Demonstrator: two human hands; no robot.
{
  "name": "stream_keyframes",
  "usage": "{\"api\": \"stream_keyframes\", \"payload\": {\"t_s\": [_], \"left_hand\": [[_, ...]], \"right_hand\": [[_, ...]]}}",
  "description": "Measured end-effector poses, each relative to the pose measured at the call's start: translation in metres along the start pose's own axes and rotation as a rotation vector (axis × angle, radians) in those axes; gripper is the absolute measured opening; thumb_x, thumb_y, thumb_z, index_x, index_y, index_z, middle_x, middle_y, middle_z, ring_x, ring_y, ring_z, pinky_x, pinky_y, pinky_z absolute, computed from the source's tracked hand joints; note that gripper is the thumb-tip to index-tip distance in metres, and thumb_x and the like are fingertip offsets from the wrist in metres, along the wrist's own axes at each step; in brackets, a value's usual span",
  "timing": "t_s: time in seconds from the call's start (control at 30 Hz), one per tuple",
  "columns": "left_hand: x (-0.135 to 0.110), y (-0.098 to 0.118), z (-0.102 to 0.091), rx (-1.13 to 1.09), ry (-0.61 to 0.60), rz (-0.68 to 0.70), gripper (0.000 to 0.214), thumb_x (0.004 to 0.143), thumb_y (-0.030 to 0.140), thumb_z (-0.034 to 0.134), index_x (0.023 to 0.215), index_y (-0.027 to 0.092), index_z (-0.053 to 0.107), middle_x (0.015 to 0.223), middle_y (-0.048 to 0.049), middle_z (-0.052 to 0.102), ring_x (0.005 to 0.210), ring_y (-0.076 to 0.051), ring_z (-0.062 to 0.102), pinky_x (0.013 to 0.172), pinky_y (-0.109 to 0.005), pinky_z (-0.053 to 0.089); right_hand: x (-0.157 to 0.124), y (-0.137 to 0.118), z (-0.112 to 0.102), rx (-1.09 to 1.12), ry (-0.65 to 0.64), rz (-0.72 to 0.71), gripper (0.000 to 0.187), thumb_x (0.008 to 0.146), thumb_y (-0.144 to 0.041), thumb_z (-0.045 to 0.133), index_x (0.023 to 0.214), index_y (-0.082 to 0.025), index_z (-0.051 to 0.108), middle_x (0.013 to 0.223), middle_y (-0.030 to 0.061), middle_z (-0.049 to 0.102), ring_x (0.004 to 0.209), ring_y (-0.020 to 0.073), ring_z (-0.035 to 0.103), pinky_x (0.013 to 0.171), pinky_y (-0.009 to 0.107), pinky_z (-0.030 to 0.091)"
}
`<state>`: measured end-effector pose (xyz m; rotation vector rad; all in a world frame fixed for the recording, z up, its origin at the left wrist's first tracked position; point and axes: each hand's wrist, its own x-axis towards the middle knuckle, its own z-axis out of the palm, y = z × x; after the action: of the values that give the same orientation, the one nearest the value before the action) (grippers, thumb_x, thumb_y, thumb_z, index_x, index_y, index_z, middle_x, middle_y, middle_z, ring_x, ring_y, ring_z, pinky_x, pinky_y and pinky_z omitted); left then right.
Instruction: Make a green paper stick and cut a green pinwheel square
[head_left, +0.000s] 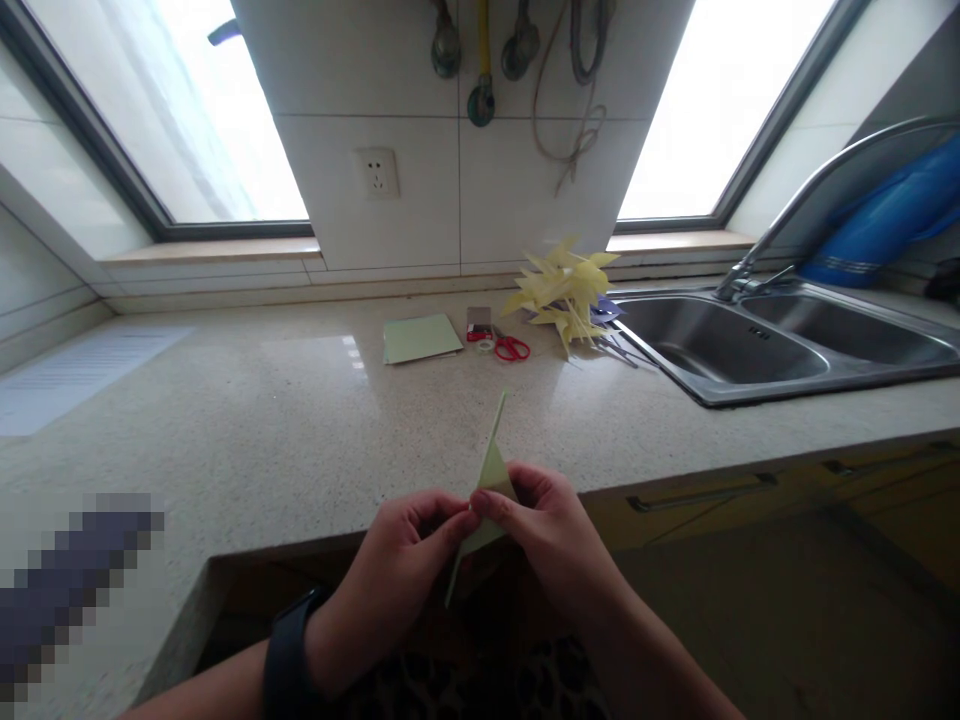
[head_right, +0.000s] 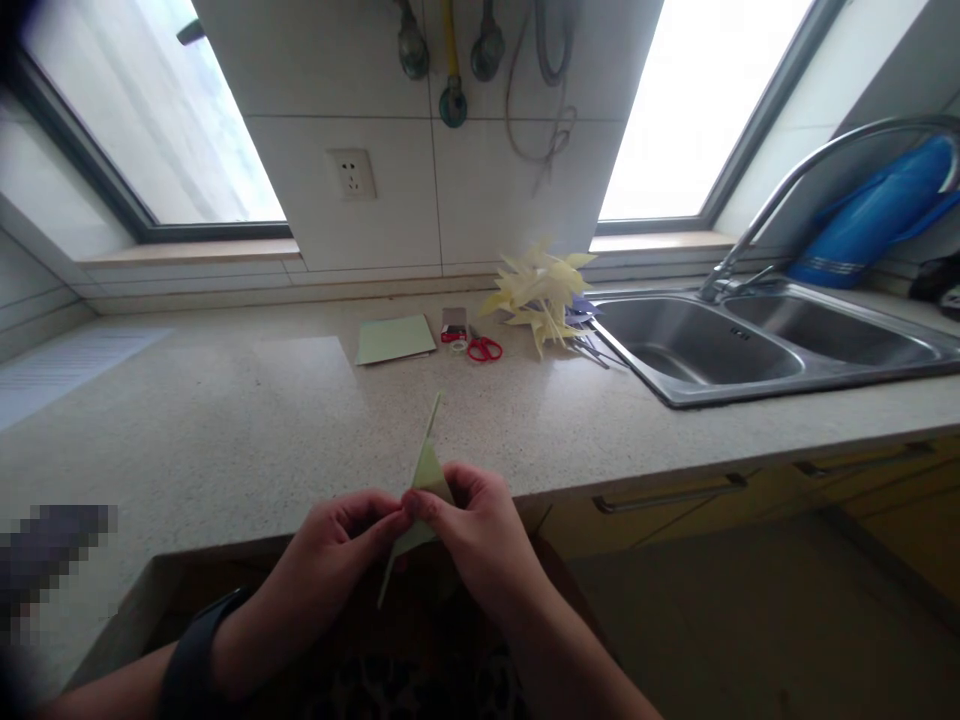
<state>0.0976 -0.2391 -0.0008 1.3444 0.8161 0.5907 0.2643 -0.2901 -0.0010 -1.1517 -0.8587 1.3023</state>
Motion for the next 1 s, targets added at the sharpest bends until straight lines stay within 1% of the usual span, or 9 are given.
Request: {"api": "stream_keyframes", "payload": {"t_s": [0.13,0.27,0.4,0.53,0.63,0.7,0.83,0.93,1.0], "left_hand": [[-0.001,-0.003,0.001,-0.025,0.001,-0.024,0.034,0.084,0.048,0.074,0.09,0.014,0.077,0.076,-0.0049,0.073,0.066,-0.014,0.061,0.06,-0.024,0.047],[-0.002,-0.005,0.002,-0.057,-0.01,-0.031,0.035,0.084,0.048,0.075,0.092,0.015,0.077,0.073,-0.0037,0.072,0.064,-0.014,0.061,0.059,-0.023,0.046],[-0.001,-0.007,0.002,-0.079,-0.037,-0.055,0.035,0.085,0.048,0.074,0.097,0.016,0.078,0.074,-0.0032,0.073,0.063,-0.013,0.061,0.059,-0.024,0.046],[0.0,-0.007,0.001,-0.06,-0.107,-0.057,0.031,0.086,0.043,0.074,0.102,0.018,0.08,0.083,-0.0054,0.077,0.078,-0.019,0.067,0.073,-0.03,0.051],[0.0,-0.006,0.0,-0.008,-0.136,-0.039,0.027,0.085,0.039,0.075,0.104,0.019,0.08,0.087,-0.0056,0.077,0.088,-0.023,0.067,0.081,-0.034,0.05],[0.0,-0.006,0.001,0.022,-0.139,-0.023,0.027,0.087,0.039,0.073,0.104,0.02,0.08,0.089,-0.0056,0.077,0.087,-0.023,0.066,0.08,-0.034,0.05],[-0.004,-0.007,0.003,0.042,-0.167,-0.017,0.028,0.092,0.042,0.067,0.103,0.018,0.079,0.084,-0.0042,0.073,0.075,-0.018,0.06,0.07,-0.029,0.046],[-0.006,-0.007,0.005,0.051,-0.189,-0.008,0.031,0.094,0.044,0.063,0.1,0.017,0.077,0.08,-0.0031,0.068,0.071,-0.015,0.056,0.067,-0.028,0.044],[-0.007,-0.008,0.006,0.035,-0.203,-0.009,0.033,0.095,0.046,0.062,0.096,0.016,0.076,0.078,-0.0025,0.066,0.07,-0.014,0.054,0.067,-0.027,0.043]], "right_hand": [[0.0,0.006,-0.002,0.012,0.015,0.026,0.029,0.077,-0.041,0.084,0.082,-0.015,0.071,0.071,0.001,0.068,0.061,0.0118,0.059,0.057,0.024,0.045],[0.001,0.009,-0.003,0.024,-0.022,0.014,0.027,0.079,-0.039,0.083,0.086,-0.015,0.072,0.074,0.0011,0.069,0.063,0.0112,0.06,0.059,0.023,0.045],[0.002,0.01,-0.004,-0.016,0.002,0.0,0.028,0.079,-0.04,0.082,0.08,-0.014,0.073,0.069,0.0012,0.068,0.058,0.0107,0.058,0.055,0.023,0.044],[0.002,0.012,-0.005,-0.059,0.053,0.016,0.028,0.078,-0.041,0.082,0.077,-0.014,0.073,0.066,0.001,0.067,0.055,0.0112,0.058,0.052,0.023,0.044],[0.002,0.013,-0.006,-0.098,0.083,0.004,0.026,0.076,-0.038,0.082,0.076,-0.015,0.073,0.067,0.0014,0.068,0.057,0.0113,0.058,0.053,0.023,0.044],[0.001,0.012,-0.006,-0.099,0.085,0.009,0.025,0.075,-0.037,0.083,0.076,-0.015,0.072,0.067,0.0013,0.068,0.057,0.0115,0.058,0.053,0.023,0.044],[0.003,0.011,-0.006,-0.088,0.075,0.012,0.028,0.072,-0.038,0.086,0.074,-0.015,0.07,0.064,-0.0001,0.066,0.055,0.0111,0.057,0.052,0.023,0.044],[0.004,0.01,-0.006,-0.078,0.055,0.02,0.03,0.071,-0.039,0.087,0.074,-0.015,0.068,0.064,-0.0008,0.065,0.056,0.0115,0.057,0.053,0.024,0.044],[0.004,0.009,-0.007,-0.071,0.032,0.019,0.029,0.071,-0.038,0.087,0.077,-0.015,0.069,0.067,-0.0008,0.065,0.058,0.011,0.057,0.054,0.023,0.044]]}}
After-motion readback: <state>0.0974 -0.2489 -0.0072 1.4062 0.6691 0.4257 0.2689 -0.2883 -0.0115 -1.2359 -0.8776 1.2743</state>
